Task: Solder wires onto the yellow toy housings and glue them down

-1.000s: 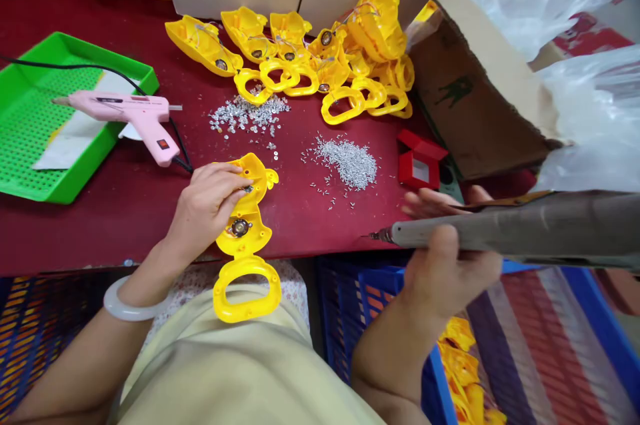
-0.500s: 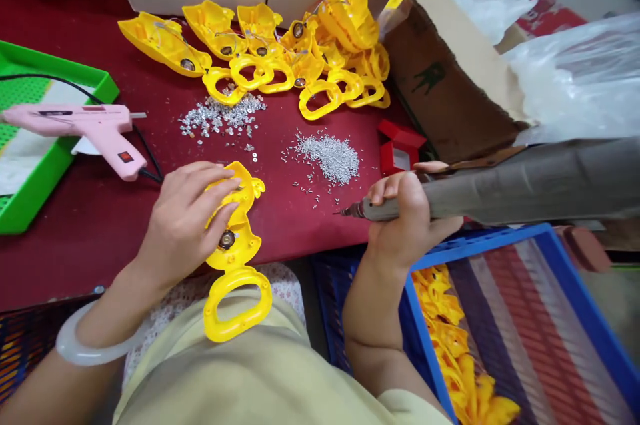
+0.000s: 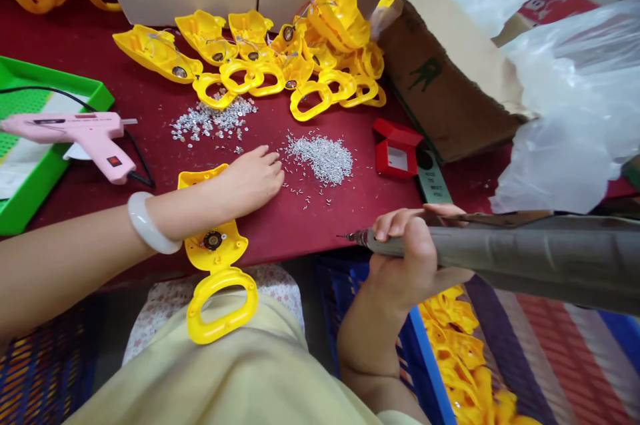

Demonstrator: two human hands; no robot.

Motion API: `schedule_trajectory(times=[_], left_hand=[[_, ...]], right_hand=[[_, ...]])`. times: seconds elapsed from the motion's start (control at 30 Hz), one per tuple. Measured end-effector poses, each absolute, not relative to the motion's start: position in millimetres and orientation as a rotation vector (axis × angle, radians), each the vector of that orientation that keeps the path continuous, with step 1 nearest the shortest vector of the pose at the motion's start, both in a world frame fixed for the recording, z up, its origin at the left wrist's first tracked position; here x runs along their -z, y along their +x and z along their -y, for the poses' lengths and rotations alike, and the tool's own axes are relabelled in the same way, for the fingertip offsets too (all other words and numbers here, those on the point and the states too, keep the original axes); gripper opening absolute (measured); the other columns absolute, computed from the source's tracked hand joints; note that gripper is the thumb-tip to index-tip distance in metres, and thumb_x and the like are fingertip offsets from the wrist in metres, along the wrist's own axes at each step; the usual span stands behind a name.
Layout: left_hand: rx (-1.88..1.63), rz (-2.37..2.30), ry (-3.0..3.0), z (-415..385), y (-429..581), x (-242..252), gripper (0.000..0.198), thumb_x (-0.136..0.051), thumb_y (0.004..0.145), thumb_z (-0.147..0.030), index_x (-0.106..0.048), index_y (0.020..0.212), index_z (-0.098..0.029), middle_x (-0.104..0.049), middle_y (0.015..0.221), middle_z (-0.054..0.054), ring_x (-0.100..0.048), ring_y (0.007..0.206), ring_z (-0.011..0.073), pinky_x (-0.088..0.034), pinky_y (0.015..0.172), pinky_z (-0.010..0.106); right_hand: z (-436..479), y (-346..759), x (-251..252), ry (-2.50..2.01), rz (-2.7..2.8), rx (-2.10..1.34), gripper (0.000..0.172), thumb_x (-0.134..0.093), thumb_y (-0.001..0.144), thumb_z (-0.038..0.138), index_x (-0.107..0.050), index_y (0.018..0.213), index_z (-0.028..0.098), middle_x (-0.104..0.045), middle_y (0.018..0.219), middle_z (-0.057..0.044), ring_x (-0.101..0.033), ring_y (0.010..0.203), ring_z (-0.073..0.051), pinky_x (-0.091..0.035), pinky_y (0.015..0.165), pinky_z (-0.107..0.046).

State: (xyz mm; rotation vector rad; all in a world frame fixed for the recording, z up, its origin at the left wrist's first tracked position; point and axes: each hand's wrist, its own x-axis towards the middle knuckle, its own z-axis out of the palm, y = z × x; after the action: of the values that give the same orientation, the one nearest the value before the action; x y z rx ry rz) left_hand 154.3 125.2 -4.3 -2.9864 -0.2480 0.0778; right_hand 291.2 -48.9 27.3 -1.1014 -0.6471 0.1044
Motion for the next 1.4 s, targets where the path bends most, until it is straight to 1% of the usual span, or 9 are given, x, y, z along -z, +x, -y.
schedule_trajectory(times=[0.2,0.43,0.53,0.6,0.7,0.93,1.03,1.17,1.4], left_hand=[[-0.095,0.212,-3.013,-119.0,156.9,0.3,0.040,-0.040,0.096,-0.010,-0.054,0.133,-0.016,-0.053,0.143,0.008,-0.048,0.133,0.0235,-0.034,0.113,0.042],[0.042,0.316,-2.878,-110.1,136.6,-5.2,0.033,-0.040,0.089,0.001,-0.062,0.112,-0.006,-0.063,0.125,0.016,-0.056,0.121,0.0264,-0.035,0.111,0.049],[0.293,0.364,-2.913,-103.9,112.7,-14.1,0.029,-0.038,0.093,-0.005,-0.063,0.108,-0.006,-0.067,0.116,0.015,-0.058,0.115,0.0279,-0.045,0.100,0.046],[0.468,0.408,-2.931,-97.5,95.7,-19.4,0.026,-0.040,0.095,-0.011,-0.065,0.099,-0.009,-0.070,0.101,0.012,-0.063,0.101,0.0272,-0.051,0.084,0.041],[0.742,0.598,-2.930,-83.9,72.9,-23.2,0.019,-0.046,0.095,-0.016,-0.065,0.090,-0.013,-0.068,0.086,0.008,-0.062,0.083,0.0242,-0.049,0.068,0.037],[1.268,1.044,-3.157,-46.4,56.4,-15.0,0.009,-0.055,0.092,-0.013,-0.063,0.097,-0.013,-0.070,0.092,0.004,-0.067,0.086,0.0142,-0.054,0.080,0.026],[1.259,1.032,-3.193,-35.2,60.9,-9.5,0.013,-0.054,0.093,-0.014,-0.062,0.103,-0.013,-0.070,0.098,0.006,-0.068,0.091,0.0161,-0.055,0.082,0.028],[1.136,1.061,-3.160,-24.6,62.5,-6.2,0.016,-0.053,0.094,-0.019,-0.061,0.107,-0.013,-0.068,0.101,0.008,-0.067,0.092,0.0196,-0.057,0.077,0.031],[1.226,1.112,-3.199,-20.1,52.5,1.4,0.014,-0.052,0.095,-0.017,-0.066,0.095,-0.014,-0.071,0.089,0.005,-0.069,0.081,0.0150,-0.056,0.074,0.026]], right_hand=[[40.3,295.3,-27.1,-1.055,0.672,-0.098,0.015,-0.065,0.074,0.016,-0.058,0.087,0.020,-0.051,0.054,0.010,-0.045,0.041,-0.007,-0.038,0.043,-0.021],[-6.0,295.4,-24.9,-0.922,0.703,-0.044,0.014,-0.065,0.075,0.021,-0.058,0.086,0.024,-0.047,0.052,0.011,-0.043,0.039,-0.007,-0.036,0.040,-0.021],[-30.0,293.1,-18.8,-0.961,0.681,-0.056,0.016,-0.064,0.077,0.024,-0.054,0.089,0.022,-0.048,0.055,0.010,-0.048,0.041,-0.008,-0.039,0.043,-0.023],[-42.2,291.2,-12.9,-0.988,0.699,-0.052,0.018,-0.064,0.078,0.026,-0.053,0.090,0.022,-0.048,0.056,0.010,-0.049,0.042,-0.008,-0.042,0.044,-0.024],[-51.9,288.1,-6.0,-1.014,0.723,-0.062,0.017,-0.064,0.079,0.027,-0.052,0.091,0.022,-0.050,0.056,0.010,-0.050,0.043,-0.009,-0.043,0.045,-0.025],[-29.9,265.1,-35.3,-0.860,0.752,-0.137,0.012,-0.062,0.076,0.020,-0.057,0.086,0.023,-0.048,0.051,0.011,-0.043,0.038,-0.007,-0.036,0.041,-0.022],[-4.5,247.0,-56.8,-0.732,0.956,-0.259,0.013,-0.063,0.075,0.022,-0.061,0.089,0.022,-0.048,0.052,0.010,-0.041,0.036,-0.007,-0.037,0.037,-0.023],[22.8,221.3,-72.8,-0.768,1.010,-0.441,0.016,-0.065,0.077,0.022,-0.062,0.093,0.021,-0.053,0.059,0.007,-0.047,0.044,-0.009,-0.044,0.045,-0.026],[29.4,201.0,-75.9,-0.830,1.074,-0.474,0.016,-0.069,0.077,0.025,-0.062,0.091,0.025,-0.049,0.055,0.010,-0.041,0.040,-0.009,-0.040,0.041,-0.029]])
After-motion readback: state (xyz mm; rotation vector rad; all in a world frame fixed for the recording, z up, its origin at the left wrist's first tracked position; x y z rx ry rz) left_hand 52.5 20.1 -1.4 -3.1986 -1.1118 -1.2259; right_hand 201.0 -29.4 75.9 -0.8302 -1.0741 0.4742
